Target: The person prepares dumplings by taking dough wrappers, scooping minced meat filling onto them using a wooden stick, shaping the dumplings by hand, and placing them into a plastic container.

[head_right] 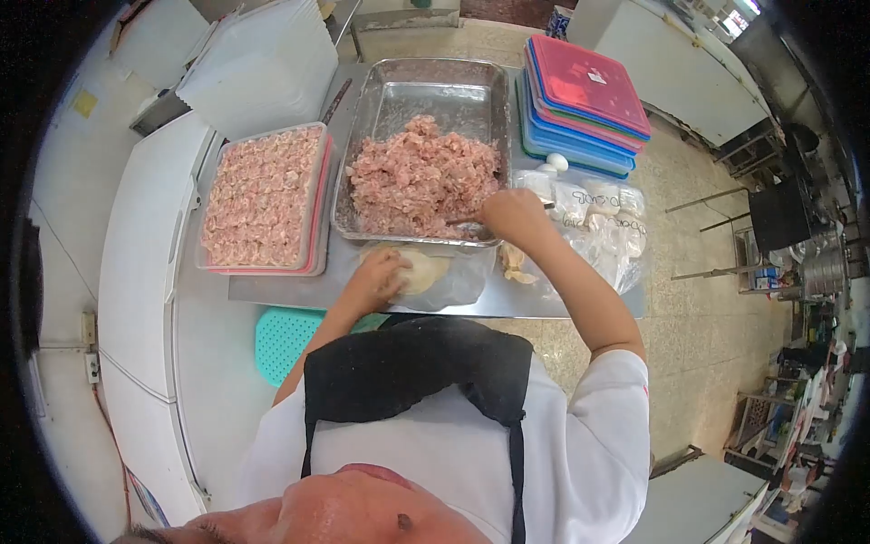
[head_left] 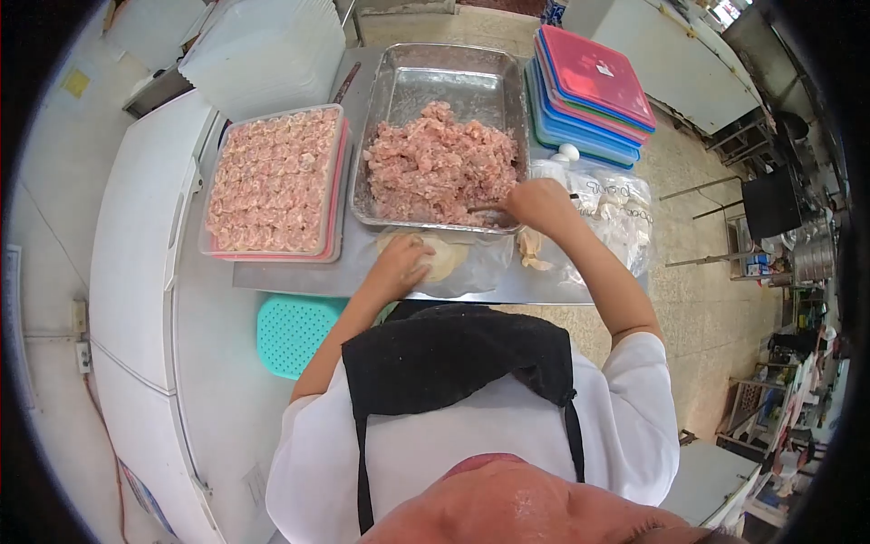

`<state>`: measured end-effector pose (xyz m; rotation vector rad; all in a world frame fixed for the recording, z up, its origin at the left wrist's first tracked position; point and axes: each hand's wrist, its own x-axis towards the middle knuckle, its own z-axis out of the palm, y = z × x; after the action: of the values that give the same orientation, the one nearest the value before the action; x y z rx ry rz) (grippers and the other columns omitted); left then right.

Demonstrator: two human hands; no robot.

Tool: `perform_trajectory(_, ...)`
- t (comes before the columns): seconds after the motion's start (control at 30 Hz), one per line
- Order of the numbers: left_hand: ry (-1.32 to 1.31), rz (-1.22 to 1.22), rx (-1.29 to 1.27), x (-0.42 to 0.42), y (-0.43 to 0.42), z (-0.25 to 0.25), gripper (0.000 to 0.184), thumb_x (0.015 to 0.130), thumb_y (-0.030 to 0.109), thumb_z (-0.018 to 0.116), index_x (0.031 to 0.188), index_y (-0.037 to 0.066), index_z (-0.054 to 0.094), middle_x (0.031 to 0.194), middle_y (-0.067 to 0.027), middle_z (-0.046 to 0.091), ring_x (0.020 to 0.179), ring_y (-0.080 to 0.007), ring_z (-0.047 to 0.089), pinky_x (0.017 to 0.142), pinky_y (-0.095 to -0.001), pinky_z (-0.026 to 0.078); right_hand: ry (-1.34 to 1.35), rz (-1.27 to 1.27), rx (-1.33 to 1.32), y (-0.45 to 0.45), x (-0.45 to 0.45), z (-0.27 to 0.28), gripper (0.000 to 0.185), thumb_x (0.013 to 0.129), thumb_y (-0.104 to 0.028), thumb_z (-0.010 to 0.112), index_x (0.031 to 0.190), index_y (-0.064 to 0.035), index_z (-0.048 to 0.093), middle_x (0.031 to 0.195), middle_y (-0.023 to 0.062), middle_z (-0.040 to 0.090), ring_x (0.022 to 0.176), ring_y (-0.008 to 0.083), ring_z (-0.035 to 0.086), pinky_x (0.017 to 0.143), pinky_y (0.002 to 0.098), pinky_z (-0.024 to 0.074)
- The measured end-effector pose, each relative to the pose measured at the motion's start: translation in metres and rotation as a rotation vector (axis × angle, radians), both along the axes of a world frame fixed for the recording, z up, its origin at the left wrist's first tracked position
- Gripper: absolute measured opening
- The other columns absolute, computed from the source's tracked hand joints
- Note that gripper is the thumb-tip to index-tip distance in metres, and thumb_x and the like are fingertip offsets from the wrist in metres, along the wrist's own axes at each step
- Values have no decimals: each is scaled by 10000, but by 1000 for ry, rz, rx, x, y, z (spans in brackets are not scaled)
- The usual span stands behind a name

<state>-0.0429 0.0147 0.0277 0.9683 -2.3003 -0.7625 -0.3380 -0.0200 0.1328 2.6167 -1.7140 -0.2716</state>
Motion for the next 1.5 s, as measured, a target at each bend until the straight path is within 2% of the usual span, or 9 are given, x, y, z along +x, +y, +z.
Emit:
perform_trajectory(0.13, -83, 64, -170, -20, -3, -22, 196, 765, 124, 693, 954, 82, 664, 827, -112, 543, 910, -325, 544, 855, -404, 441, -96, 74, 32, -5, 0, -57, 160, 809, -215, 581, 773, -115, 701, 749, 114, 686, 674, 284, 684, 561, 396, 531)
perform_trajectory(0.37, -86, 9, -103, -44, -3, -1, 179, 788, 159, 664, 937, 69, 709, 994, -119, 639, 1010, -317, 565, 898, -416, 434, -671, 37, 241, -8, -12, -63, 258, 884, -284, 543, 841, -86, 702, 799, 143, 680, 718, 336, 666, 657, 463, 527)
perform_trajectory(0.57, -113, 15, -97, -70, 4, -6, 216, 786, 139, 658, 985, 64, 701, 1081, -136, 647, 1060, -334, 566, 950, -425, 420, -152, -30, 328, -30, -29, -39, 345, 928, -330, 498, 852, -64, 704, 823, 203, 669, 798, 381, 658, 714, 480, 513)
perform_trajectory(0.83, -91, -12, -38, -88, 5, -6, 208, 792, 145, 674, 979, 56, 691, 1074, -153, 644, 1053, -338, 567, 955, -441, 413, -565, 137, 147, -24, 14, -36, 294, 871, -276, 539, 803, -41, 702, 779, 194, 675, 749, 350, 674, 675, 468, 529)
perform_trajectory(1.03, 115, -73, 142, -67, 0, -12, 229, 844, 175, 655, 1007, 15, 668, 1070, -146, 652, 1038, -290, 590, 909, -376, 447, -292, 278, -49, -42, 79, -71, 218, 806, -185, 562, 742, -22, 693, 740, 194, 671, 708, 350, 677, 611, 441, 542)
perform_trajectory(1.23, 381, 214, 1022, 34, -9, 6, 323, 903, 243, 591, 1136, 20, 615, 1054, -81, 648, 998, -198, 601, 896, -341, 466, -306, 185, 30, -45, 80, -53, 175, 751, -137, 570, 698, -28, 696, 709, 186, 669, 698, 327, 688, 600, 429, 547)
perform_trajectory(1.3, 1145, 192, 1194, 52, -5, 19, 396, 891, 212, 621, 1226, 14, 548, 1130, -80, 622, 1017, -178, 614, 876, -313, 503, -253, 173, -15, -44, 92, -40, 177, 756, -134, 567, 705, -26, 697, 727, 196, 670, 720, 344, 684, 603, 444, 543)
perform_trajectory(1.4, 1054, 331, 737, 77, -18, 41, 463, 925, 214, 586, 1313, -4, 459, 1189, -97, 589, 1059, -192, 605, 918, -326, 498, -225, 183, -33, -37, 125, -54, 172, 749, -126, 566, 708, -25, 700, 750, 200, 673, 744, 346, 682, 629, 445, 544)
perform_trajectory(1.5, 1212, 601, 690, 84, -37, 70, 428, 947, 189, 550, 1322, 3, 461, 1190, -105, 595, 1074, -208, 602, 926, -350, 494, -253, 168, 32, -38, 135, -75, 195, 785, -152, 563, 742, -22, 701, 765, 197, 675, 749, 340, 678, 655, 431, 538)
